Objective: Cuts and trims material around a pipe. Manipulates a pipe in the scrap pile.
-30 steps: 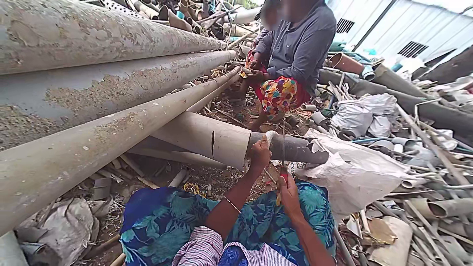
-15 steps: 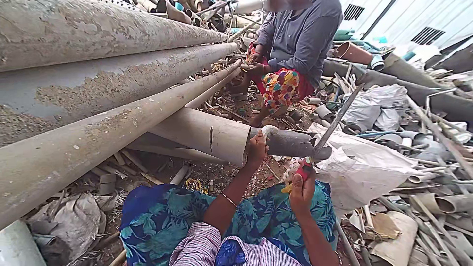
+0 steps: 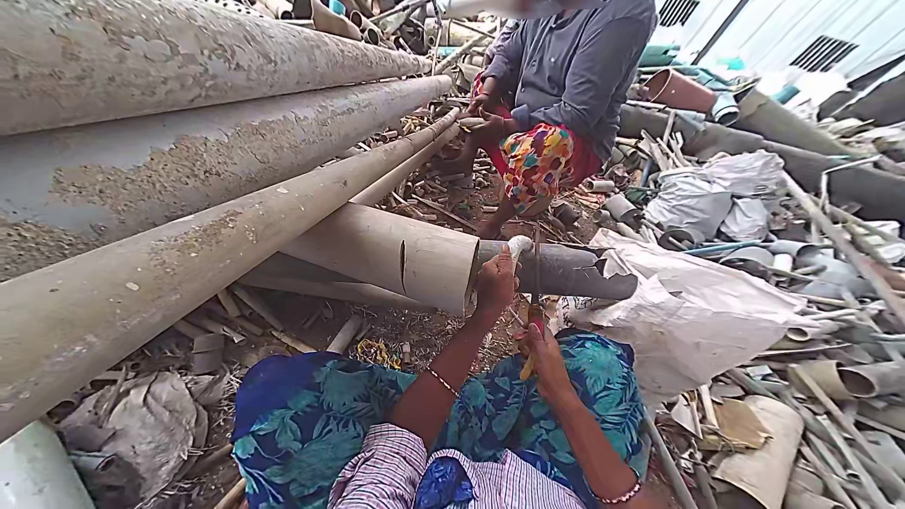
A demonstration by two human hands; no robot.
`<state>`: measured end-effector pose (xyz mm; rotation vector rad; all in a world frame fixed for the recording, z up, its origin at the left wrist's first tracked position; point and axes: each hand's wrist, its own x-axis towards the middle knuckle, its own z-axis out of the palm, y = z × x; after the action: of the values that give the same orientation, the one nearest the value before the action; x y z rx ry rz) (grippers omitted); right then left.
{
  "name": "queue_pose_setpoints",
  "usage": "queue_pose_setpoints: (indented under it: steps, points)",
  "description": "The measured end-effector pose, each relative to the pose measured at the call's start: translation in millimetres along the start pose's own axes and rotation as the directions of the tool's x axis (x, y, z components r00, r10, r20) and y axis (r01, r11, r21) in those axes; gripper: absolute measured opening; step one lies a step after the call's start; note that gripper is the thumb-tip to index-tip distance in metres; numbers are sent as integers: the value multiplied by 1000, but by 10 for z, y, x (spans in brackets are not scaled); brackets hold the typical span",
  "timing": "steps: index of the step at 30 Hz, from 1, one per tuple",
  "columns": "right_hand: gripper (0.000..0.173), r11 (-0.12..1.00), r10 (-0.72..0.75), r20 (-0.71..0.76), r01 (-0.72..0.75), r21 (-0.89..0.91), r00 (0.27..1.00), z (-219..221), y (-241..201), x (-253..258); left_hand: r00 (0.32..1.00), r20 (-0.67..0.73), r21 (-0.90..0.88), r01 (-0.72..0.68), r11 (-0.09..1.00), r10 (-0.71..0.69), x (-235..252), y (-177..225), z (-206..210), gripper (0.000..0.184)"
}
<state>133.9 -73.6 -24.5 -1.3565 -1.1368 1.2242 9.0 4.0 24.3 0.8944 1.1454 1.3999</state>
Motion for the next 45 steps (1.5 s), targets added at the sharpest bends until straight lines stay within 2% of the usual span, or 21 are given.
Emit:
queue_pose_setpoints:
  steps: [3, 6, 8, 9, 11, 14, 17, 18, 20, 21, 24, 27, 28, 30, 32, 34, 36, 38, 41, 42, 45]
  points:
    - [21, 981, -189, -44, 191, 39, 981, 22, -111, -92, 1000, -1, -41, 18, 999, -18, 51, -24, -14, 58]
    - [49, 778, -615, 35, 613, -139, 788, -30, -36, -76, 999, 9, -51, 43, 998, -43, 57, -35, -52, 59]
    - [40, 872, -473, 42, 474, -118, 880, 26, 69, -32, 1000, 5, 14, 18, 1000, -18, 40, -26, -52, 61]
    - [27, 976, -209, 45, 211, -49, 977, 51, 68, -6, 1000, 7, 50, 9, 999, -9, 20, -30, -46, 62]
    - [24, 999, 50, 45, -50, 15, 998, 67, 49, 7, 1000, 0, 80, -9, 997, 9, 6, -57, -49, 63]
    - [25, 952, -300, 32, 302, -45, 953, 62, -71, -124, 1000, -3, -49, 20, 999, -20, 45, -18, -56, 57]
    - [57, 737, -642, 64, 638, -222, 764, 25, -1, -48, 997, -7, -93, 80, 992, -81, 35, 59, -78, 58]
    - [52, 791, -572, 66, 571, -217, 817, 34, 57, -30, 996, -12, -97, 88, 991, -89, 29, 64, -71, 59]
    - [28, 990, -106, 53, 110, -91, 993, 66, 61, -3, 997, -13, -106, 76, 991, -78, 7, 56, -44, 58]
    - [26, 998, 20, 53, -17, -57, 998, 72, 70, 9, 997, -14, -97, 77, 992, -78, -8, 45, -49, 58]
    - [23, 973, -223, 60, 226, -39, 973, 65, -7, -106, 997, -3, -148, 81, 986, -83, 35, 8, -44, 60]
    - [48, 777, -604, 92, 611, -149, 791, 13, 23, -94, 986, 43, -253, 168, 953, -162, 40, -29, -21, 61]
    - [47, 790, -585, 89, 592, -160, 806, 10, 66, -55, 981, 61, -261, 193, 946, -184, 36, -24, -13, 62]
    - [28, 963, -248, 55, 252, -98, 967, 19, 72, -8, 983, 70, -223, 182, 958, -170, 8, -30, 10, 61]
    - [23, 995, -82, 3, 82, -50, 997, 19, 50, -9, 989, 54, -165, 142, 976, -135, -11, -37, 18, 60]
    - [24, 966, -242, -13, 240, -94, 970, 19, 10, -65, 991, 43, -148, 135, 980, -130, 6, -9, 29, 60]
    - [45, 797, -558, 17, 541, -268, 830, -21, 38, -128, 990, 41, -120, 140, 983, -136, -31, -20, 18, 61]
    - [57, 669, -683, 34, 644, -370, 729, -39, 93, -68, 992, 31, -96, 121, 988, -119, -26, -23, 33, 62]
    - [27, 975, -155, -26, 148, -164, 988, -22, 101, -15, 995, 26, -89, 100, 991, -98, -20, -56, 68, 60]
    - [26, 992, -42, -21, 39, -120, 999, -40, 99, -5, 995, 22, -80, 99, 992, -98, -19, -68, 61, 61]
    - [24, 962, -248, 1, 246, -122, 969, -44, 31, -99, 997, 23, -67, 81, 994, -79, 29, -68, 27, 62]
